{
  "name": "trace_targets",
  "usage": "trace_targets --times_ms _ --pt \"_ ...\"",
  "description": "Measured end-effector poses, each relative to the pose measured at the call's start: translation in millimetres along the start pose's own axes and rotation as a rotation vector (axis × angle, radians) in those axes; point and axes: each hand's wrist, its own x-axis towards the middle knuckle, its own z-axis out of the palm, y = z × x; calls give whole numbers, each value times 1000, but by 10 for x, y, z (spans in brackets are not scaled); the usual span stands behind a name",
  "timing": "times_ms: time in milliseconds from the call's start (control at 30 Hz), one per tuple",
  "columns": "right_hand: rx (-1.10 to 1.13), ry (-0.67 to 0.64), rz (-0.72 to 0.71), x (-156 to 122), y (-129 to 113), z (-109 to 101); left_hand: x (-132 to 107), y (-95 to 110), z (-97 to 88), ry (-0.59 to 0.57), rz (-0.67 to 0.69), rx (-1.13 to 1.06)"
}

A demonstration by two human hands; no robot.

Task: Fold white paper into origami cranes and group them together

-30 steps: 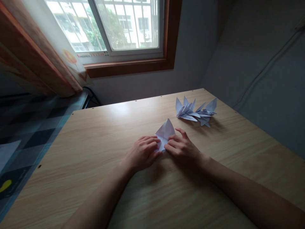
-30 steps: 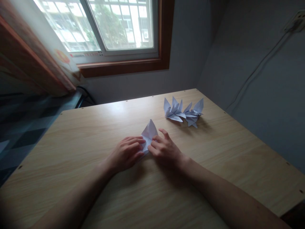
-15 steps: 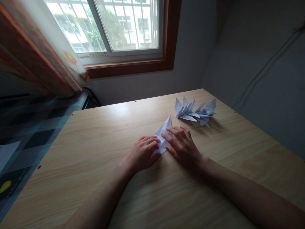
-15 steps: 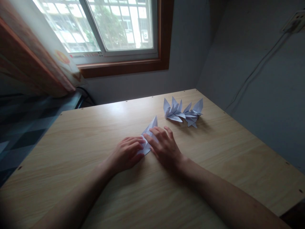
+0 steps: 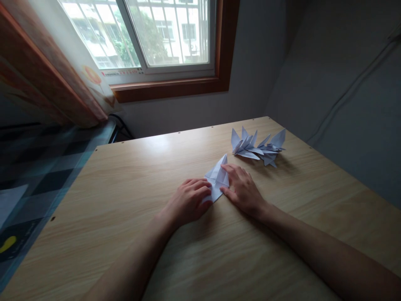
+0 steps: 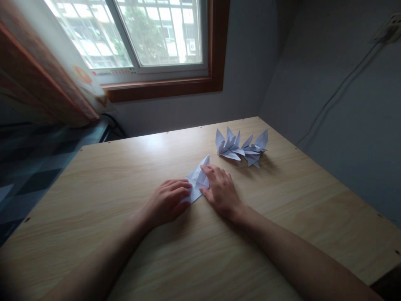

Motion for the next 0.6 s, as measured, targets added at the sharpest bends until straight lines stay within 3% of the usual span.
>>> trace_targets --times_ms 200,600 --pt "-101 -101 -91 -12 -30 7 5 10 -14 -23 -9 -4" --pt "-202 -226 5 21 -6 10 3 10 -7 -22 -9 -2"
